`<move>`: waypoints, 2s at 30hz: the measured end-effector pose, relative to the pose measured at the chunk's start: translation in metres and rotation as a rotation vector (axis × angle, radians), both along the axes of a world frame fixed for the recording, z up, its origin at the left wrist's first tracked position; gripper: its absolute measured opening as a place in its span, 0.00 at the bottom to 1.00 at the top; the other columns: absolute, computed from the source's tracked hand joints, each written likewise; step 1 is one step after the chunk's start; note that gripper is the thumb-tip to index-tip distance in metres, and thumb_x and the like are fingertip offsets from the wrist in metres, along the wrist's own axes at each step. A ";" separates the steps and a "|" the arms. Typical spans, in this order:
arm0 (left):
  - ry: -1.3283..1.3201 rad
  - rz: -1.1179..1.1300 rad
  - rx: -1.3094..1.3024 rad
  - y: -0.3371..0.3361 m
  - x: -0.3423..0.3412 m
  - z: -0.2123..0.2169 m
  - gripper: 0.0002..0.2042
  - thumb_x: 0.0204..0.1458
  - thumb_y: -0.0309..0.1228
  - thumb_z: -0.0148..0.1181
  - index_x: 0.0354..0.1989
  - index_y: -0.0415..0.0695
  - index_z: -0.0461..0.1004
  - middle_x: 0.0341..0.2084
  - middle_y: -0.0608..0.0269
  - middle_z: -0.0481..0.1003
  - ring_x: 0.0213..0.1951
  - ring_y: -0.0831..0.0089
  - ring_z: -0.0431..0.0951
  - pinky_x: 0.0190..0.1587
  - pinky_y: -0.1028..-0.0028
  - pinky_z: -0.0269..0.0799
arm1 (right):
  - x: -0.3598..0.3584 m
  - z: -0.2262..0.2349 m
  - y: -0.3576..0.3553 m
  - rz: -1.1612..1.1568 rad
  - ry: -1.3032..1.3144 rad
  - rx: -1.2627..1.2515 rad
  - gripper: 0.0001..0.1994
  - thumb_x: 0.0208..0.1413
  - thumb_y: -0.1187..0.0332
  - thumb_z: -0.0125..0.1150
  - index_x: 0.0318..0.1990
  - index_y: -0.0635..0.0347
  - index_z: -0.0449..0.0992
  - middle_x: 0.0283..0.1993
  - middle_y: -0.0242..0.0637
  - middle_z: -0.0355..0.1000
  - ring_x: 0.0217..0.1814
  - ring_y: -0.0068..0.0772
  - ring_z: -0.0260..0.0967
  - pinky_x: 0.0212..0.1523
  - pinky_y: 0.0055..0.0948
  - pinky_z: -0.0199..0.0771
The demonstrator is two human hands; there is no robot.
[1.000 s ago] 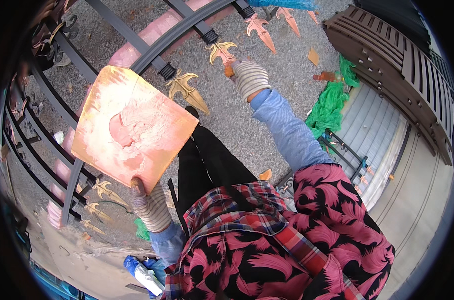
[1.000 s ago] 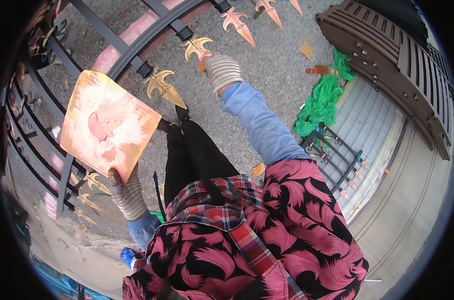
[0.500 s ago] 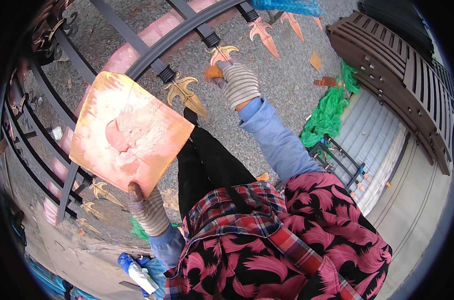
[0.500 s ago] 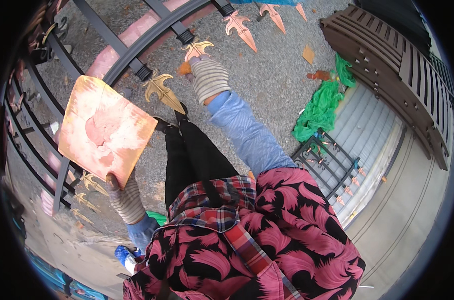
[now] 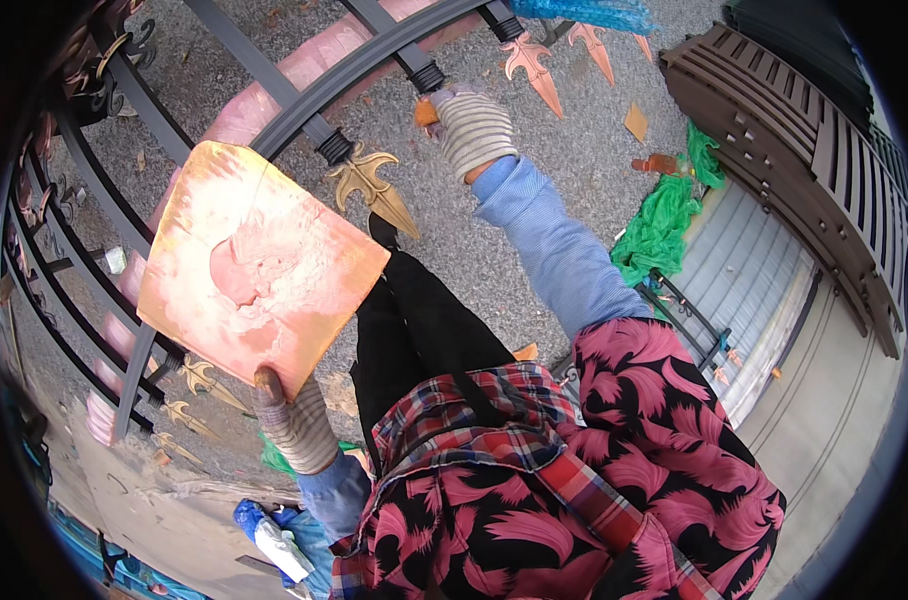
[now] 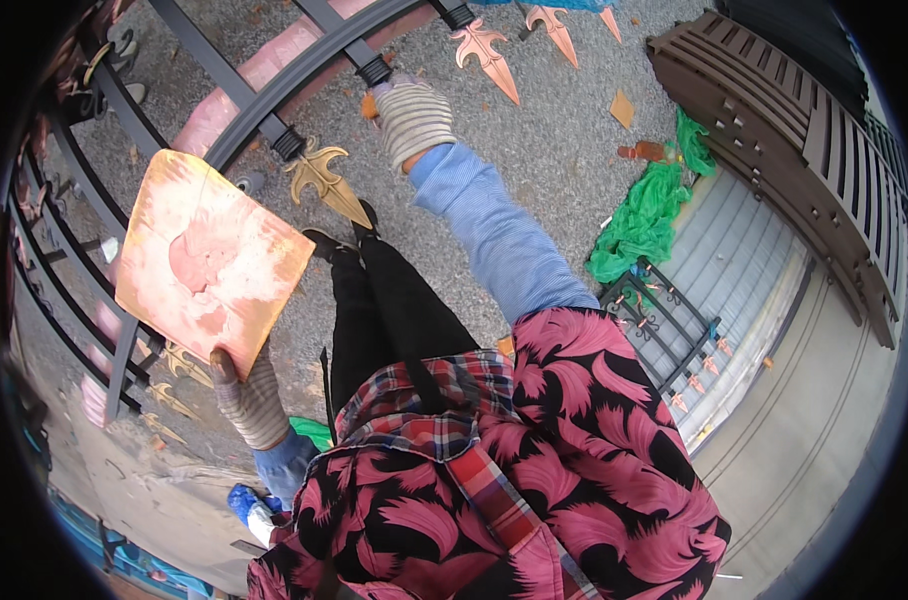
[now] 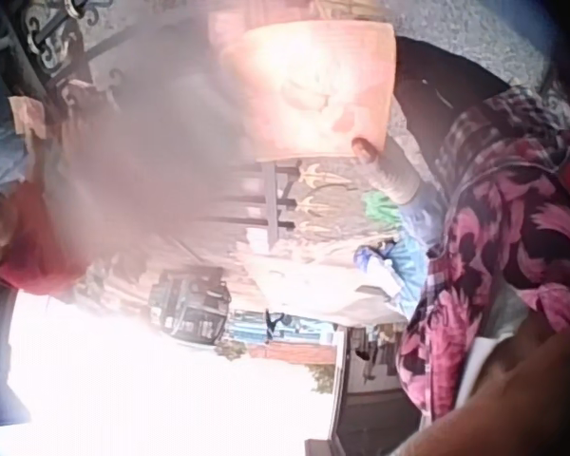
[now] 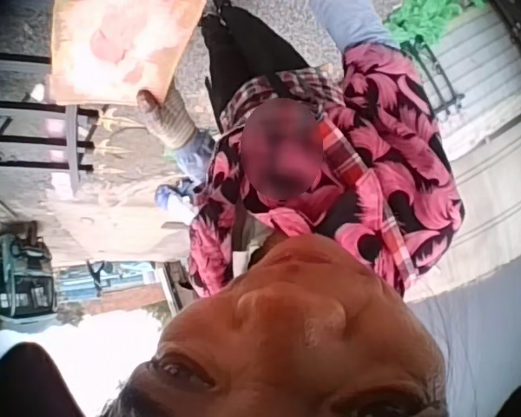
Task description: The person holds a paint palette in the left hand and uses a small brush in the right hand to apply orange paint to decorative metal spear tips on a black metal gate. The person repeatedly dips the brush into the palette and paints each spear tip in sequence.
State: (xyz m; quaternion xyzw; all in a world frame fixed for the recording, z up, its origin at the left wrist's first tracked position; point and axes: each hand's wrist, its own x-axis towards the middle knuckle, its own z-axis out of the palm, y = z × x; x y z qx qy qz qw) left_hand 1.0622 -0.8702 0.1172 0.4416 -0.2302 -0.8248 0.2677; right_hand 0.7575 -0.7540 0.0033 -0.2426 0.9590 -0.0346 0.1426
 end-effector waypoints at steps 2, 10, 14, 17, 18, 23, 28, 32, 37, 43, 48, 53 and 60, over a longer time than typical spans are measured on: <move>0.003 -0.008 0.008 -0.003 -0.001 -0.002 0.35 0.44 0.34 0.60 0.60 0.39 0.49 0.57 0.59 0.56 0.58 0.68 0.55 0.62 0.67 0.45 | -0.014 0.022 0.010 0.020 -0.085 0.040 0.16 0.40 0.58 0.60 0.34 0.60 0.73 0.32 0.47 0.72 0.32 0.41 0.70 0.32 0.38 0.70; 0.000 0.049 0.009 -0.003 -0.002 0.000 0.35 0.44 0.33 0.60 0.59 0.38 0.49 0.57 0.59 0.56 0.58 0.68 0.55 0.62 0.67 0.45 | -0.008 0.019 0.004 0.010 -0.052 -0.010 0.10 0.40 0.66 0.61 0.31 0.59 0.74 0.27 0.43 0.71 0.28 0.41 0.70 0.31 0.35 0.71; -0.012 0.059 -0.014 -0.003 0.002 0.003 0.35 0.44 0.33 0.60 0.59 0.38 0.49 0.57 0.59 0.56 0.58 0.68 0.55 0.63 0.67 0.45 | -0.019 0.032 0.009 -0.143 -0.157 -0.110 0.12 0.36 0.63 0.63 0.29 0.60 0.75 0.28 0.45 0.72 0.30 0.43 0.70 0.32 0.37 0.71; -0.018 0.085 -0.020 -0.001 0.005 0.000 0.35 0.44 0.33 0.60 0.59 0.38 0.49 0.57 0.59 0.56 0.58 0.67 0.55 0.63 0.67 0.44 | -0.022 0.040 0.009 -0.023 -0.052 0.090 0.12 0.41 0.67 0.61 0.35 0.61 0.74 0.35 0.46 0.71 0.37 0.45 0.70 0.36 0.37 0.71; -0.006 0.080 -0.007 -0.002 0.004 0.000 0.35 0.44 0.33 0.60 0.59 0.38 0.49 0.57 0.58 0.56 0.58 0.67 0.55 0.63 0.67 0.44 | -0.022 0.048 0.007 -0.030 -0.081 0.124 0.12 0.42 0.68 0.61 0.35 0.61 0.74 0.34 0.46 0.71 0.37 0.45 0.69 0.37 0.36 0.71; -0.029 0.028 -0.045 -0.003 -0.001 0.002 0.37 0.45 0.36 0.60 0.60 0.37 0.47 0.58 0.58 0.54 0.59 0.63 0.53 0.63 0.61 0.41 | -0.055 -0.011 0.051 -0.153 -0.071 -0.104 0.09 0.44 0.68 0.59 0.34 0.60 0.75 0.33 0.45 0.72 0.35 0.45 0.70 0.38 0.36 0.71; -0.018 0.022 -0.012 -0.002 0.004 -0.001 0.37 0.45 0.36 0.60 0.60 0.38 0.46 0.58 0.58 0.53 0.59 0.63 0.53 0.63 0.60 0.41 | -0.040 0.026 0.010 -0.089 0.031 0.175 0.10 0.45 0.69 0.59 0.37 0.60 0.74 0.35 0.43 0.72 0.38 0.41 0.70 0.39 0.33 0.71; 0.012 0.047 -0.004 -0.002 0.003 0.003 0.36 0.43 0.34 0.61 0.59 0.38 0.49 0.57 0.59 0.56 0.58 0.67 0.55 0.63 0.66 0.44 | -0.065 0.020 0.014 -0.203 -0.073 0.155 0.12 0.45 0.65 0.59 0.38 0.59 0.73 0.38 0.44 0.72 0.39 0.43 0.70 0.38 0.37 0.71; -0.006 0.042 -0.008 0.000 0.008 -0.004 0.37 0.45 0.36 0.60 0.60 0.37 0.47 0.58 0.57 0.54 0.59 0.63 0.53 0.62 0.60 0.44 | -0.050 0.011 0.006 -0.058 0.040 0.218 0.16 0.43 0.61 0.61 0.38 0.60 0.74 0.33 0.45 0.73 0.35 0.46 0.71 0.36 0.39 0.73; -0.023 -0.001 -0.076 0.002 0.009 0.000 0.36 0.45 0.36 0.59 0.60 0.36 0.47 0.58 0.56 0.54 0.59 0.61 0.53 0.63 0.59 0.43 | -0.054 0.028 0.011 -0.105 0.016 0.213 0.13 0.44 0.62 0.60 0.35 0.60 0.75 0.34 0.45 0.73 0.35 0.42 0.71 0.37 0.37 0.72; -0.001 -0.008 -0.081 0.003 0.007 0.000 0.37 0.45 0.37 0.59 0.59 0.37 0.47 0.57 0.56 0.54 0.58 0.62 0.54 0.62 0.60 0.44 | -0.074 -0.027 0.061 -0.186 -0.217 0.034 0.09 0.46 0.63 0.58 0.35 0.55 0.77 0.34 0.43 0.73 0.32 0.43 0.71 0.36 0.38 0.72; 0.005 -0.010 -0.028 0.003 0.009 0.002 0.36 0.44 0.37 0.60 0.59 0.37 0.48 0.57 0.56 0.55 0.58 0.62 0.54 0.62 0.58 0.45 | -0.036 0.017 0.023 -0.069 0.000 0.157 0.12 0.46 0.62 0.58 0.36 0.58 0.75 0.30 0.44 0.72 0.33 0.42 0.71 0.35 0.37 0.70; -0.021 -0.021 -0.062 0.009 0.009 0.008 0.36 0.43 0.36 0.61 0.59 0.38 0.49 0.56 0.56 0.56 0.58 0.61 0.55 0.62 0.57 0.46 | -0.021 0.039 0.004 -0.031 -0.093 0.125 0.14 0.45 0.61 0.60 0.34 0.60 0.74 0.31 0.45 0.72 0.33 0.44 0.70 0.35 0.38 0.70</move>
